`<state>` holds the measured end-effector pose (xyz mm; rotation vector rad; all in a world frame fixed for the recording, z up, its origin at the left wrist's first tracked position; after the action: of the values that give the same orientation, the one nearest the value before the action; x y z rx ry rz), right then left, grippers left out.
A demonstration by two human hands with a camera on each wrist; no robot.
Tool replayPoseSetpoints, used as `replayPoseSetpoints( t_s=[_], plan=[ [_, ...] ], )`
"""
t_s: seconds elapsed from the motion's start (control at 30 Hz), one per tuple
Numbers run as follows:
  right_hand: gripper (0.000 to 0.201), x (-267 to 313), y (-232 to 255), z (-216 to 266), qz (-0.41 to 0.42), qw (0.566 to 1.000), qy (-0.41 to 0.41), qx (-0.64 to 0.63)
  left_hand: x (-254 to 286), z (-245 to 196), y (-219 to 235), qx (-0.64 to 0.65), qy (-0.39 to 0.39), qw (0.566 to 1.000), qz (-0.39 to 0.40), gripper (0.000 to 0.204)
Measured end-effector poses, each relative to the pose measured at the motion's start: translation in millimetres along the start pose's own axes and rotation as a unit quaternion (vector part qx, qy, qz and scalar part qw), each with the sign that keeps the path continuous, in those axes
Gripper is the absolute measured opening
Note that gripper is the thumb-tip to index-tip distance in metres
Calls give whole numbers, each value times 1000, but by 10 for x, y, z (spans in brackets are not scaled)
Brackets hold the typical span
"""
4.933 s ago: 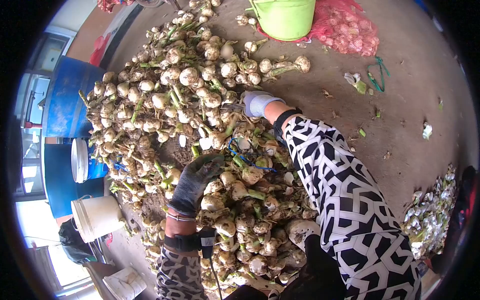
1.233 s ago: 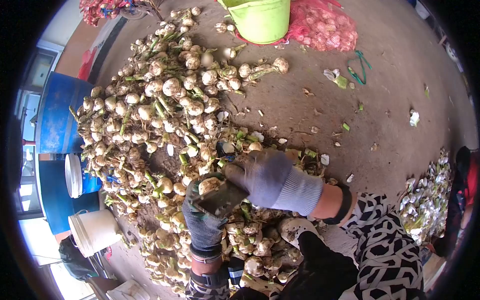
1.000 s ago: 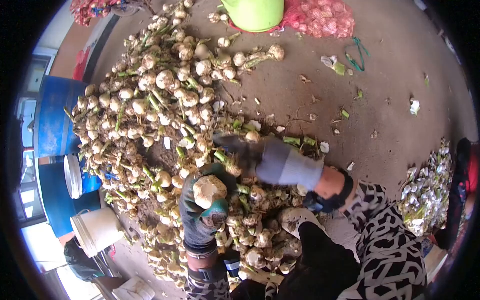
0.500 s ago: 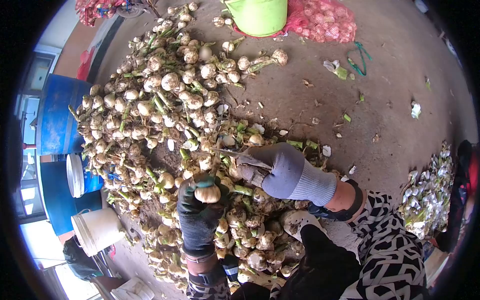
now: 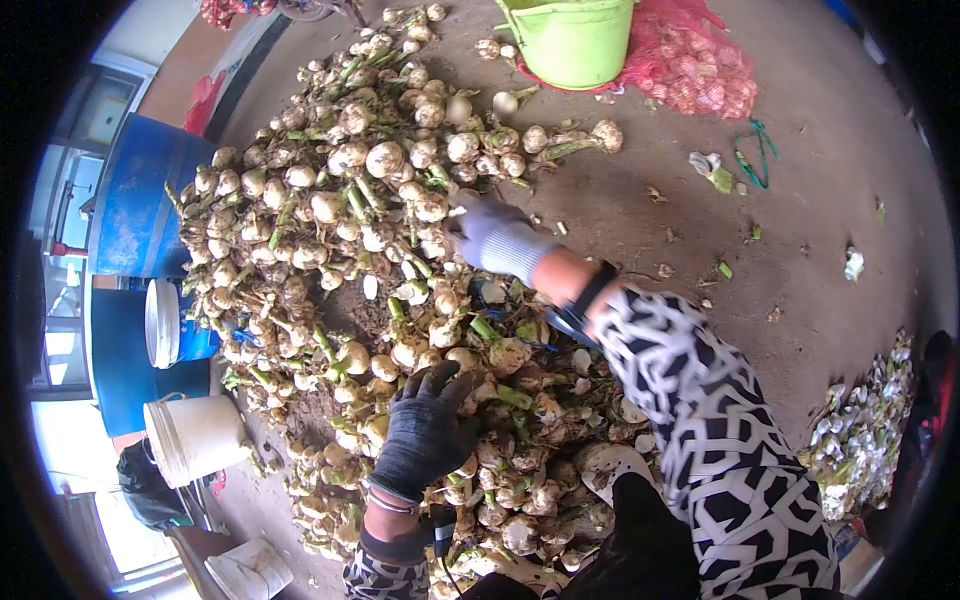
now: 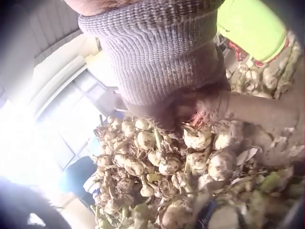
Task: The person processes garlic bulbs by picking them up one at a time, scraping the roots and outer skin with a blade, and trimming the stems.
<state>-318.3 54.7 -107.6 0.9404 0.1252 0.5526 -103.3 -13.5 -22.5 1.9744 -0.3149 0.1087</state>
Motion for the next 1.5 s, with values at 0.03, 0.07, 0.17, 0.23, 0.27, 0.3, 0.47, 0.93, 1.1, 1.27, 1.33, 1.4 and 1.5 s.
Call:
replayPoseSetpoints(
  t_s=[0.03, 0.07, 0.17, 0.23, 0.27, 0.3, 0.47, 0.93, 1.1, 1.27, 1.33, 1.4, 1.5],
  plan=[
    [40, -164, 27, 180, 0, 1000, -5, 26, -5, -8, 23, 16, -9, 1000, -10, 46],
    [42, -402, -89, 294, 58, 995, 4, 82, -24, 24, 48, 38, 1, 999, -11, 47],
    [44, -952, -667, 350, 125, 964, 16, 234, -113, 149, 118, 120, 13, 992, -34, 45],
    [38, -958, -663, 315, 110, 984, -6, 141, -147, 336, 168, 233, 80, 967, -61, 41],
    [39, -861, -666, 250, 116, 989, -28, 84, -154, 448, 239, 201, 84, 970, -111, 45],
    [47, -677, -618, 221, 89, 995, -40, 36, -169, 531, 340, 168, 88, 969, -159, 50],
    [56, 405, -308, 316, 147, 965, 42, -215, -567, 404, 371, -228, -3, 948, -221, 81],
    [26, 1452, 687, 1052, -107, 940, 307, 101, 30, 444, 321, 491, 81, 859, -119, 80],
    [28, 1552, 615, 1067, -108, 944, 287, 123, 191, 264, 378, 439, 117, 875, -165, 93],
    [17, 1353, 323, 640, -38, 978, 204, 12, 217, -232, 321, 536, 119, 829, -106, 59],
    [15, 940, -194, -36, 76, 977, 67, 186, 297, -512, 333, 512, -8, 853, -105, 69],
    [13, 1022, -111, -102, 46, 997, 50, -34, 242, -299, 166, 567, 1, 807, -166, 88],
    [18, 1507, -54, 140, 174, 819, -10, -546, 74, -60, 173, 560, 145, 815, -34, 88]
  ],
)
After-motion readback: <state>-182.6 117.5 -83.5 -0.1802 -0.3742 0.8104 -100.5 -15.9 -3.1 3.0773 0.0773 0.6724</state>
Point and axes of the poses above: each hand's wrist, its own x-axis away from the middle knuckle, its own y-axis out of the back of the hand, z = x × y, the point moved 7 cm from there along -x, towards the middle knuckle, and after that the axes turned 3 degrees about x, right-handed, at the moved point
